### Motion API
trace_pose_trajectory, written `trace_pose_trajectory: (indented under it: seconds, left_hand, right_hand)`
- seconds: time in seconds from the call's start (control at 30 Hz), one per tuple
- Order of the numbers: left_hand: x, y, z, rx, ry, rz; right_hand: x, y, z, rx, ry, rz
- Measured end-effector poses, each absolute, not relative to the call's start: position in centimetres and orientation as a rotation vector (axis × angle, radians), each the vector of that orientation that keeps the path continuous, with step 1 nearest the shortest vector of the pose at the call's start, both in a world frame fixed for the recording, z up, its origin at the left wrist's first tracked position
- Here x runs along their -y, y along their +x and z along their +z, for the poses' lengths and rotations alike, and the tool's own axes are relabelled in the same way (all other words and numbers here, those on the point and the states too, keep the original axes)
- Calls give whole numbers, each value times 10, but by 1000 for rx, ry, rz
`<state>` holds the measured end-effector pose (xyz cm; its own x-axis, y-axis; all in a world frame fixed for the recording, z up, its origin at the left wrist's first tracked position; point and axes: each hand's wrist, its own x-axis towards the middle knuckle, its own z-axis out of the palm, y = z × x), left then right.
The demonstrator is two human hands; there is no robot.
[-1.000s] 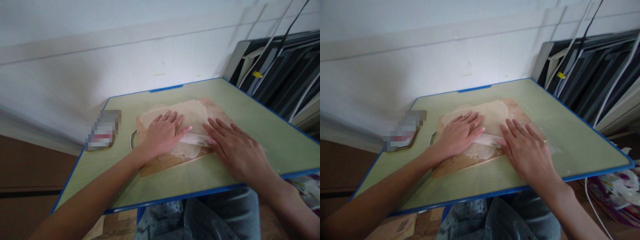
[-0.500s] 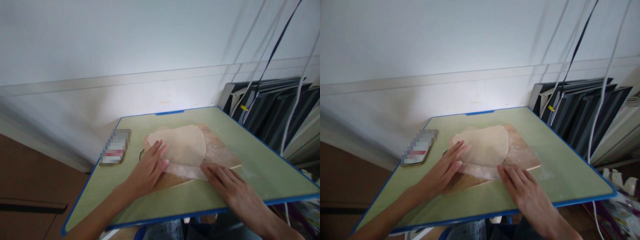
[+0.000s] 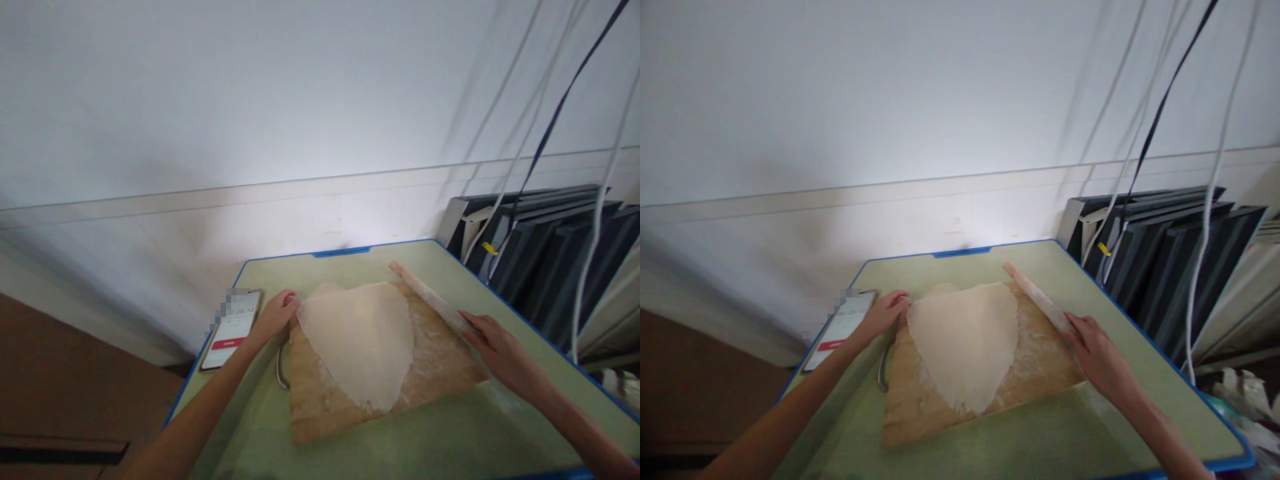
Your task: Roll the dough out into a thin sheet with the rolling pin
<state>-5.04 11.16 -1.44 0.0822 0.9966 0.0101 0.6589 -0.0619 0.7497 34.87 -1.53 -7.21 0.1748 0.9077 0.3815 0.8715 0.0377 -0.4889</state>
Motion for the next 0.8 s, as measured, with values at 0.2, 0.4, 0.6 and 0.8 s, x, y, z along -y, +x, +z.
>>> trace_pose_trajectory:
  seconds: [0.2,0.4,0.6,0.8]
  left_hand:
    - [-137,-34,-10,-1559,1600,700]
    - [-145,-24,-12,-1569,1488,710]
    - [-148,-21,-3,-1448,1540,560]
    - [-157,-3,0,-1381,1793,493]
  right_hand:
    - [4,344,-76,1589,-1857,129]
    - [-6,334,-64,1566,-1815,177]
    - [-24,320,-22,1508,-1730,603]
    - [-61,299,-11,1410,-1632,960]
